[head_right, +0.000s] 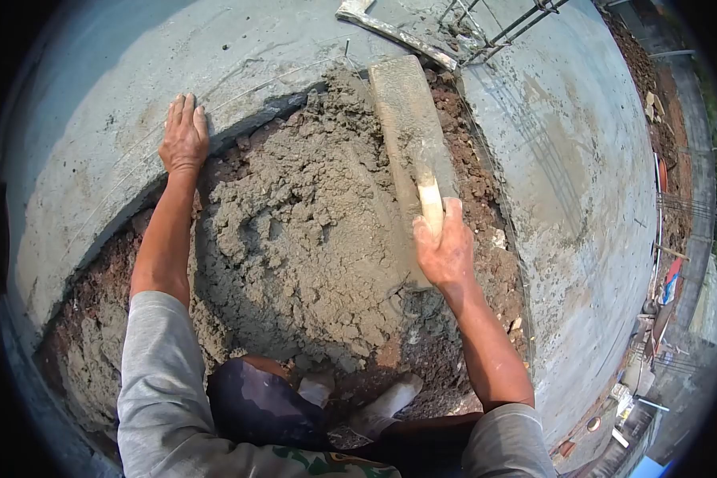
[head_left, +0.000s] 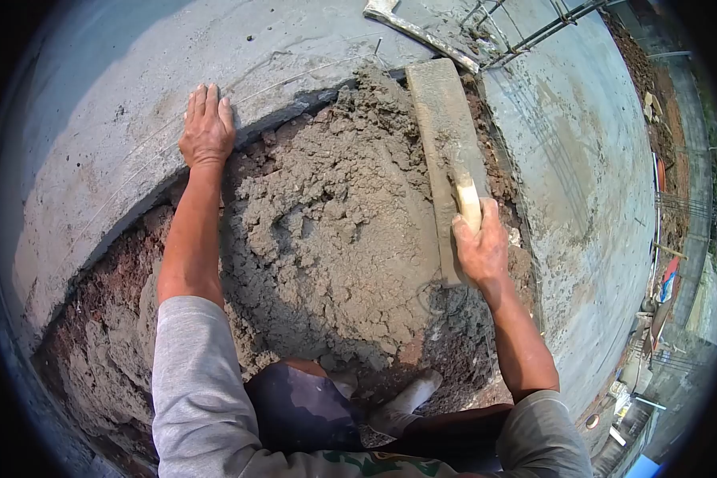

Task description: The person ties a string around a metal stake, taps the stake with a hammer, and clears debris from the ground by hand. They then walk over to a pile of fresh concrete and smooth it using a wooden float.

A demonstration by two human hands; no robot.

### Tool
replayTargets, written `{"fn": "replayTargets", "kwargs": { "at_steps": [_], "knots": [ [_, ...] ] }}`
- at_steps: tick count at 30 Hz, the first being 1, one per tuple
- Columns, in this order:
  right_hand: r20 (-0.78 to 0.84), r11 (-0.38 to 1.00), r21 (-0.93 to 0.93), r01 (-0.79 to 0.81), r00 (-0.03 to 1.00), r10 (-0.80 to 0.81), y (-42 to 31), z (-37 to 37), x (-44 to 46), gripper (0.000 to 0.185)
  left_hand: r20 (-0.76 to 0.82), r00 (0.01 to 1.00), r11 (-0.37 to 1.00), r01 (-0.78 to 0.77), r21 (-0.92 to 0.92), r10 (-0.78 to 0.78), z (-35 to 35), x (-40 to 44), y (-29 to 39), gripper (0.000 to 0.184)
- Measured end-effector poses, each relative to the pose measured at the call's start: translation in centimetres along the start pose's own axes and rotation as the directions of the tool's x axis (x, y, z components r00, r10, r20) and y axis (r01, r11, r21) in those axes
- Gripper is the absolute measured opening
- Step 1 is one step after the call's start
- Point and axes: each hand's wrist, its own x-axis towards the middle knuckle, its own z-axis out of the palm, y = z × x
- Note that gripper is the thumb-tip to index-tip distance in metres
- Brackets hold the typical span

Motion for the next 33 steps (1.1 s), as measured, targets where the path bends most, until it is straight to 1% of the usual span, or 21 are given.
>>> {"fn": "replayTargets", "kwargs": {
  "at_steps": [3, 4, 7, 10, 13, 14, 18, 19, 20, 21, 22, 24, 25, 26, 29, 30, 33],
  "knots": [
    [0.029, 0.987, -0.036, 0.157, 0.987, -0.156, -0.2, 0.5, 1.1, 0.037, -0.004, 1.000, 1.000, -0.005, 0.004, 0.005, 0.0, 0.1, 0.0, 0.048],
    [0.072, 0.970, -0.133, 0.202, 0.978, -0.194, -0.4, 1.3, 2.2, 0.039, -0.005, 1.000, 1.000, -0.011, 0.002, 0.011, 0.1, 0.0, 0.0, 0.048],
    [0.091, 0.886, -0.420, 0.198, 0.980, -0.177, -1.7, 4.7, 6.3, 0.044, -0.016, 1.000, 0.999, -0.011, -0.030, 0.011, -0.3, 0.0, 0.2, 0.048],
    [0.118, 0.916, -0.362, 0.173, 0.983, -0.140, -1.4, 4.5, 8.1, 0.046, -0.032, 0.999, 0.999, -0.031, -0.040, 0.030, -0.2, 0.3, 0.0, 0.047],
    [0.130, 0.916, -0.371, 0.152, 0.985, -0.110, 0.3, 4.0, 7.3, 0.046, -0.027, 0.999, 0.998, -0.025, -0.056, 0.024, -0.6, 0.3, 0.2, 0.047],
    [0.129, 0.919, -0.380, 0.108, 0.990, -0.064, 1.0, 4.0, 7.1, 0.046, -0.024, 1.000, 0.998, -0.018, -0.061, 0.016, -0.6, 0.1, 0.2, 0.047],
    [0.126, 0.937, -0.316, 0.148, 0.986, -0.113, 1.5, 3.7, 9.5, 0.048, -0.028, 1.000, 0.997, -0.012, -0.080, 0.010, -0.6, 0.3, 0.1, 0.047],
    [0.131, 0.932, -0.328, 0.155, 0.984, -0.118, 1.5, 3.6, 9.0, 0.048, -0.022, 1.000, 0.996, -0.010, -0.084, 0.009, -0.4, 0.0, 0.2, 0.047],
    [0.132, 0.927, -0.337, 0.164, 0.983, -0.126, 1.5, 3.5, 8.6, 0.049, -0.073, 0.997, 0.994, -0.029, -0.106, 0.021, 0.1, 0.0, 0.0, 0.047],
    [0.127, 0.925, -0.338, 0.171, 0.983, -0.136, 1.5, 3.4, 8.3, 0.049, -0.053, 0.998, 0.994, -0.022, -0.110, 0.016, 0.3, -0.5, 0.2, 0.047],
    [0.168, 0.926, -0.342, 0.160, 0.980, -0.108, 1.8, 3.1, 7.3, 0.050, -0.043, 0.999, 0.994, -0.020, -0.107, 0.015, 0.1, -0.6, 0.3, 0.047],
    [0.141, 0.921, -0.330, 0.209, 0.975, -0.171, 3.6, 3.6, 6.4, 0.050, -0.026, 1.000, 0.996, 0.001, -0.084, -0.003, 0.2, 0.0, -0.1, 0.048],
    [0.137, 0.915, -0.332, 0.228, 0.972, -0.193, 3.3, 3.4, 6.0, 0.051, -0.030, 1.000, 0.996, 0.000, -0.085, -0.002, 0.1, -0.2, -0.2, 0.048],
    [0.162, 0.927, -0.327, 0.181, 0.978, -0.134, 2.9, 3.4, 6.8, 0.051, -0.035, 0.999, 0.996, -0.006, -0.091, 0.003, 0.1, -0.2, -0.2, 0.048],
    [0.164, 0.939, -0.309, 0.151, 0.981, -0.104, 1.6, 3.4, 7.9, 0.051, -0.037, 0.999, 0.994, -0.023, -0.110, 0.019, 0.1, -0.4, 0.2, 0.048],
    [0.123, 0.918, -0.345, 0.197, 0.979, -0.163, 2.8, 3.9, 7.1, 0.051, -0.044, 0.999, 0.993, -0.026, -0.114, 0.022, 0.2, -0.2, 0.2, 0.048],
    [0.223, 0.945, -0.312, 0.097, 0.975, -0.027, 5.6, 1.6, 1.0, 0.051, -0.056, 0.998, 0.994, -0.028, -0.103, 0.022, 0.2, 0.0, -0.4, 0.048]
  ]
}}
